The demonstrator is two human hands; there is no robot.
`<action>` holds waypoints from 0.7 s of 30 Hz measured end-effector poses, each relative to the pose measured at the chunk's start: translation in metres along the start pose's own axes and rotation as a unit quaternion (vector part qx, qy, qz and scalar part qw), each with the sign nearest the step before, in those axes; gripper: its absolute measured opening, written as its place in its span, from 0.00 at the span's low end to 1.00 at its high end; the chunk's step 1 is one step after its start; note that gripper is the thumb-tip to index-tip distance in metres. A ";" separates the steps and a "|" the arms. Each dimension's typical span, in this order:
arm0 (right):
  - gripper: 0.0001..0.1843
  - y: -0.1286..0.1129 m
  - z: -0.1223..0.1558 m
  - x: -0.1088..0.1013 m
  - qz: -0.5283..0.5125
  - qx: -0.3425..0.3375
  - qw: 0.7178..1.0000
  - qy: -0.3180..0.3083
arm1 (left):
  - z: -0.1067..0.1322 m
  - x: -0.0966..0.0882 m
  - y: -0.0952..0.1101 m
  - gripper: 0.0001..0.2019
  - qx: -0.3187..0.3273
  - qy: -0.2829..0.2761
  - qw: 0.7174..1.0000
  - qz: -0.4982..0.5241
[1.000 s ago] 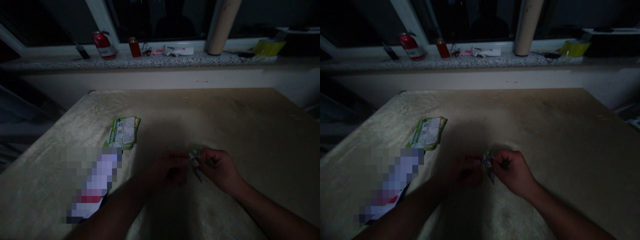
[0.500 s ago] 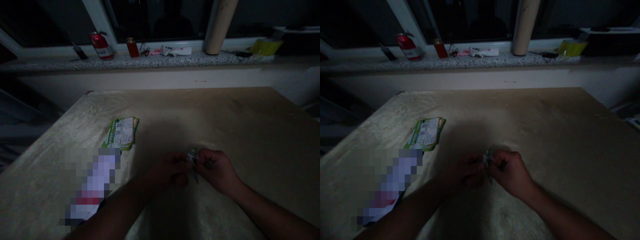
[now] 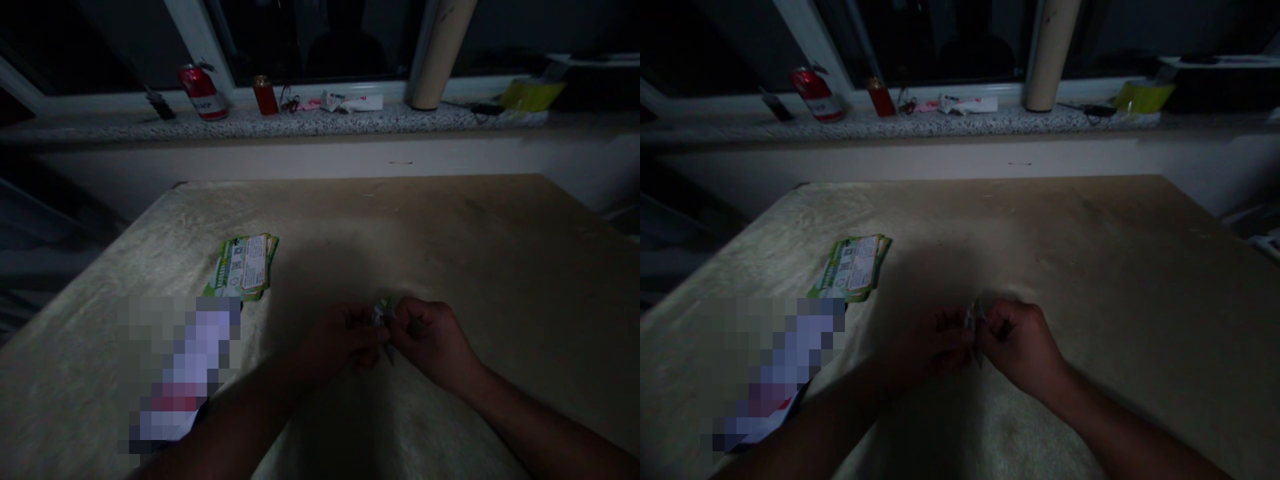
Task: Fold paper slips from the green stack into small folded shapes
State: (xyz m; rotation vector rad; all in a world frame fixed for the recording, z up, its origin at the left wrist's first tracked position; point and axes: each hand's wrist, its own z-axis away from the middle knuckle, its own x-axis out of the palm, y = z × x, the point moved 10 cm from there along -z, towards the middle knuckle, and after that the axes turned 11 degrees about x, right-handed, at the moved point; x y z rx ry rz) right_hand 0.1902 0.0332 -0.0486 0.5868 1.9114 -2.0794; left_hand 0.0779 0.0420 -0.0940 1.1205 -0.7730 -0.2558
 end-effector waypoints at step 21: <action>0.13 -0.017 0.004 0.000 0.060 -0.072 0.995 0.032 | 0.000 -0.013 0.009 0.05 0.026 0.080 0.983 -0.163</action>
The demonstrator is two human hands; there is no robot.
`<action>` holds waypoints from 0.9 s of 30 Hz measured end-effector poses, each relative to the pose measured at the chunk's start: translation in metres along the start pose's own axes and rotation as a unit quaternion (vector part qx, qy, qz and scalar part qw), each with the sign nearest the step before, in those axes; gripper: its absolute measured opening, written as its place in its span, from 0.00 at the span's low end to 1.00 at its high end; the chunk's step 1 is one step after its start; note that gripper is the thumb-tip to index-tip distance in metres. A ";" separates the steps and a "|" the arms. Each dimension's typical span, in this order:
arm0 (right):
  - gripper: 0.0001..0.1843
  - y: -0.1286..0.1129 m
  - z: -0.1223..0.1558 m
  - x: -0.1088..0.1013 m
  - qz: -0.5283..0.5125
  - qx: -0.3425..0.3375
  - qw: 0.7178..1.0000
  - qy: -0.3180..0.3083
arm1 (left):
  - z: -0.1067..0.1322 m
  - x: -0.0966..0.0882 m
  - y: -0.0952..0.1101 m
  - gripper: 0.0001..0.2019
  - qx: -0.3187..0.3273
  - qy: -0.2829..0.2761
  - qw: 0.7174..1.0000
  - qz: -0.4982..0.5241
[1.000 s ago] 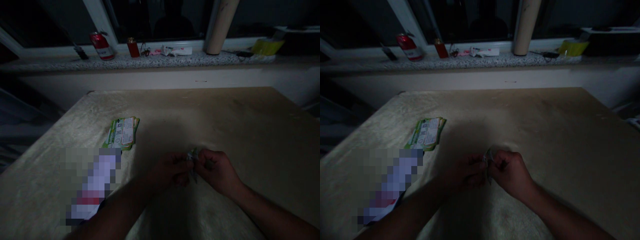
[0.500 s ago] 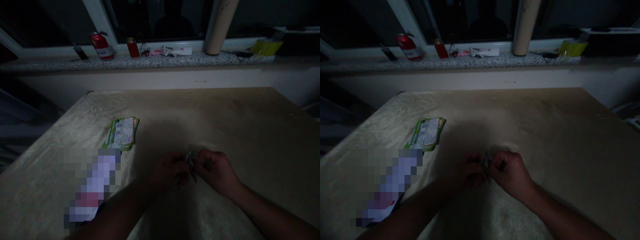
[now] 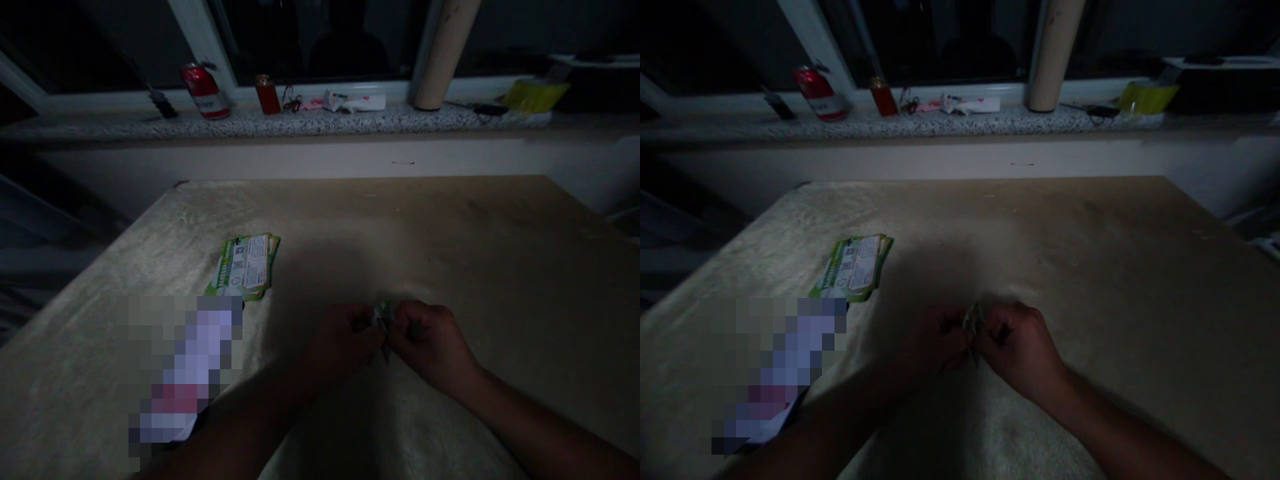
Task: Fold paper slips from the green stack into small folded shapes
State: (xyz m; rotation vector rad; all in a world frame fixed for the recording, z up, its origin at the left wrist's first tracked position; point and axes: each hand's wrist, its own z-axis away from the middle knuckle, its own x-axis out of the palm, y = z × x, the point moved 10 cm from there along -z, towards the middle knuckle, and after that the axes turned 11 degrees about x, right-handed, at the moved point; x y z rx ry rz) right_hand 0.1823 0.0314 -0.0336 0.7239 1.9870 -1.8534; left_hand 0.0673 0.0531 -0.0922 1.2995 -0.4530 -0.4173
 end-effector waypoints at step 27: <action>0.16 0.025 -0.007 0.008 -0.038 0.087 0.994 -0.056 | 0.003 -0.018 0.025 0.12 0.114 0.062 0.973 -0.188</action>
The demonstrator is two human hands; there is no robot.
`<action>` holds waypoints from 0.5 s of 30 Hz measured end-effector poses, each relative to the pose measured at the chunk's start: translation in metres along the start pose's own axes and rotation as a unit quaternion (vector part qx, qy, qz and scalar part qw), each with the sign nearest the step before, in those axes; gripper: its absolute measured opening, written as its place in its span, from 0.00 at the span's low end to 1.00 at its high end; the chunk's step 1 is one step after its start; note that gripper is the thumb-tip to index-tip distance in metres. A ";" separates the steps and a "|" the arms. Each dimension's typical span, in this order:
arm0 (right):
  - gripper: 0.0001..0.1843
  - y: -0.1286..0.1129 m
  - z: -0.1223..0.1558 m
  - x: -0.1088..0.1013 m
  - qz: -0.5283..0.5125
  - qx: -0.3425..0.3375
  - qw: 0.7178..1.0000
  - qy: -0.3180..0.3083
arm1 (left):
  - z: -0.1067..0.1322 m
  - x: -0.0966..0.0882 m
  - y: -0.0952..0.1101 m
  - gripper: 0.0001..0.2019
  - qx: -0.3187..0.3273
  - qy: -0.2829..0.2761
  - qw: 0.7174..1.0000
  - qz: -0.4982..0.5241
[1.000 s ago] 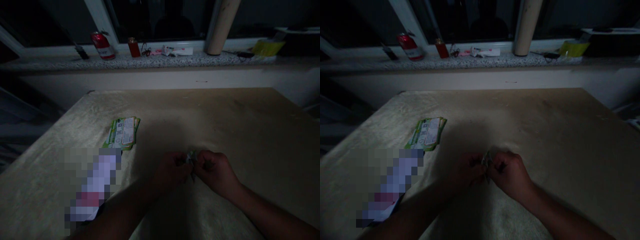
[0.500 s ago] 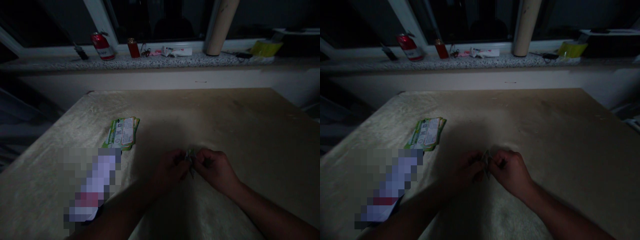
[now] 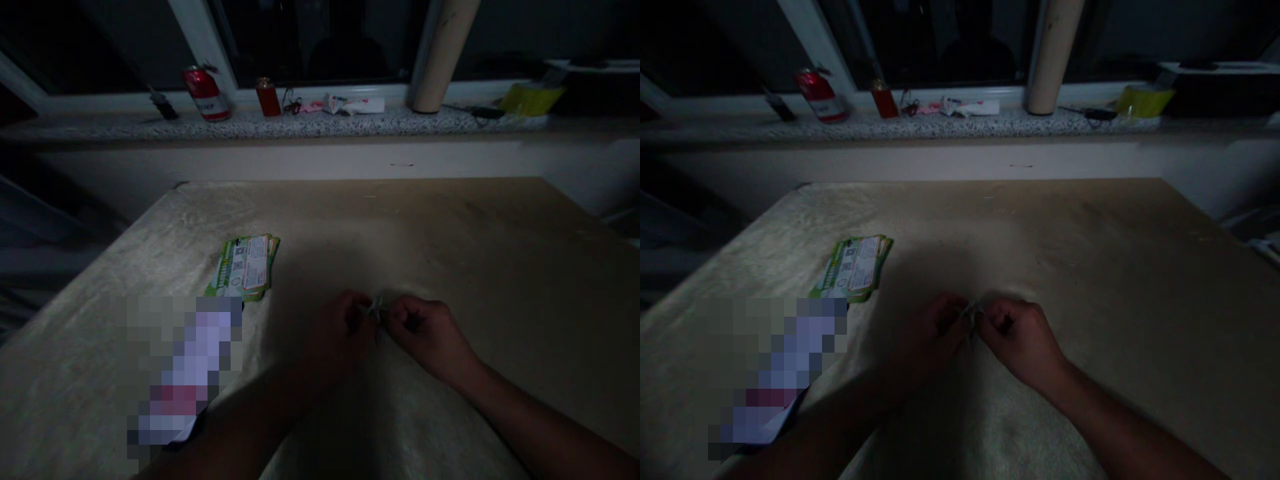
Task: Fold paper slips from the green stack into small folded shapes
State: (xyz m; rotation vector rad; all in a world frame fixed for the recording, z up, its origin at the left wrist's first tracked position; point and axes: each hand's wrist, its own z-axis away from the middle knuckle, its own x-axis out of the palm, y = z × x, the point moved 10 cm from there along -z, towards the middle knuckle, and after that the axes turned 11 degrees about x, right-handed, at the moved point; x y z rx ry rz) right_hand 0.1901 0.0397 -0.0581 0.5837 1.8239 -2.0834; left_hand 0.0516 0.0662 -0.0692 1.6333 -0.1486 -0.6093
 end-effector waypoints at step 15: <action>0.19 0.000 -0.002 0.002 0.002 -0.002 1.000 -0.016 | -0.004 -0.005 -0.003 0.14 0.000 0.029 0.999 0.041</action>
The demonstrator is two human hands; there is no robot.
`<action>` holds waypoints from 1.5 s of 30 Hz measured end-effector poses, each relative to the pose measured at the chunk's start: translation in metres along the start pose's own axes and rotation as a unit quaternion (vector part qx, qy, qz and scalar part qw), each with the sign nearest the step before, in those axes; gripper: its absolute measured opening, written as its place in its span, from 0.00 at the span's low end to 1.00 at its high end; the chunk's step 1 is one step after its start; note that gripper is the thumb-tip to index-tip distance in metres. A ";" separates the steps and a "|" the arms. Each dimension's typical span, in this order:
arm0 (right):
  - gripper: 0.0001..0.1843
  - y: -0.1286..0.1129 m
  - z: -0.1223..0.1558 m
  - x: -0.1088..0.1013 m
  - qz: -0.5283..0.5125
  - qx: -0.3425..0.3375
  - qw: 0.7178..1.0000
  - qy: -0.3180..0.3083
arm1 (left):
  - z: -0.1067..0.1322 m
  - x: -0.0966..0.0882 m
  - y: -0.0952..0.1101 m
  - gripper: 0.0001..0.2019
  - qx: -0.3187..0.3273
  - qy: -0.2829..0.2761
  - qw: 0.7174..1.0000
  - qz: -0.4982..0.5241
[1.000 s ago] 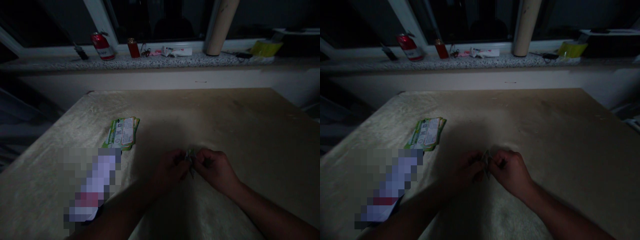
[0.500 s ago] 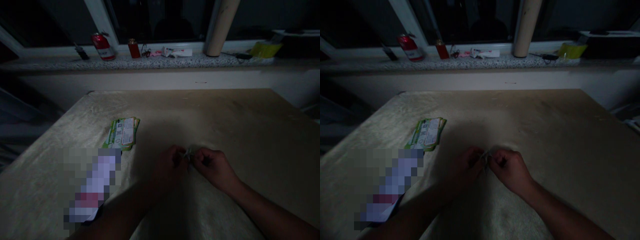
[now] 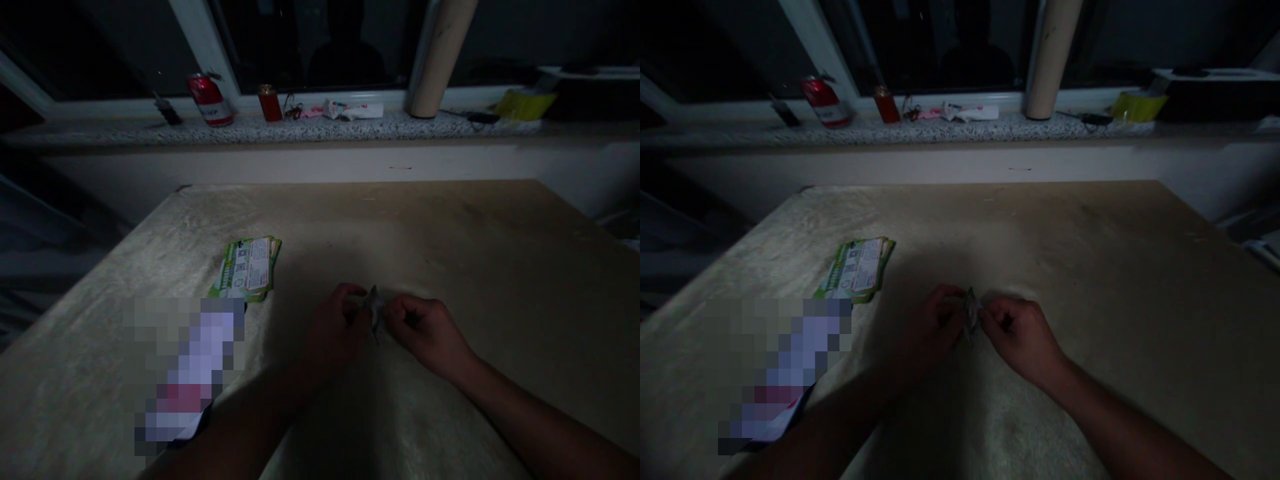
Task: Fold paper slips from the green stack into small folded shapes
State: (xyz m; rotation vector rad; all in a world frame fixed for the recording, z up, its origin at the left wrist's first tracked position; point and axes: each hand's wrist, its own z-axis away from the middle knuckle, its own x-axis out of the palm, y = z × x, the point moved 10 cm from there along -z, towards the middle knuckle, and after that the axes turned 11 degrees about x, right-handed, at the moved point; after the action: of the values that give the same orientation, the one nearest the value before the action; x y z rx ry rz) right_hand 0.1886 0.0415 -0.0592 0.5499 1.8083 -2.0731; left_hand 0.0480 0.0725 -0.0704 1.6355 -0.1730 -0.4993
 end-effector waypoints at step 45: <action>0.09 -0.137 -0.079 0.077 0.366 -0.252 0.895 -0.039 | 0.013 0.014 0.028 0.13 0.108 -0.219 0.879 -0.409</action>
State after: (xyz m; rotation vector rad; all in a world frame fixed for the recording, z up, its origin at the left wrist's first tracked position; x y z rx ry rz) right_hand 0.0598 0.1389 0.0114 0.8122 1.6409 -1.0642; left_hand 0.0605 0.0512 -0.0468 1.7482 0.1552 -1.5499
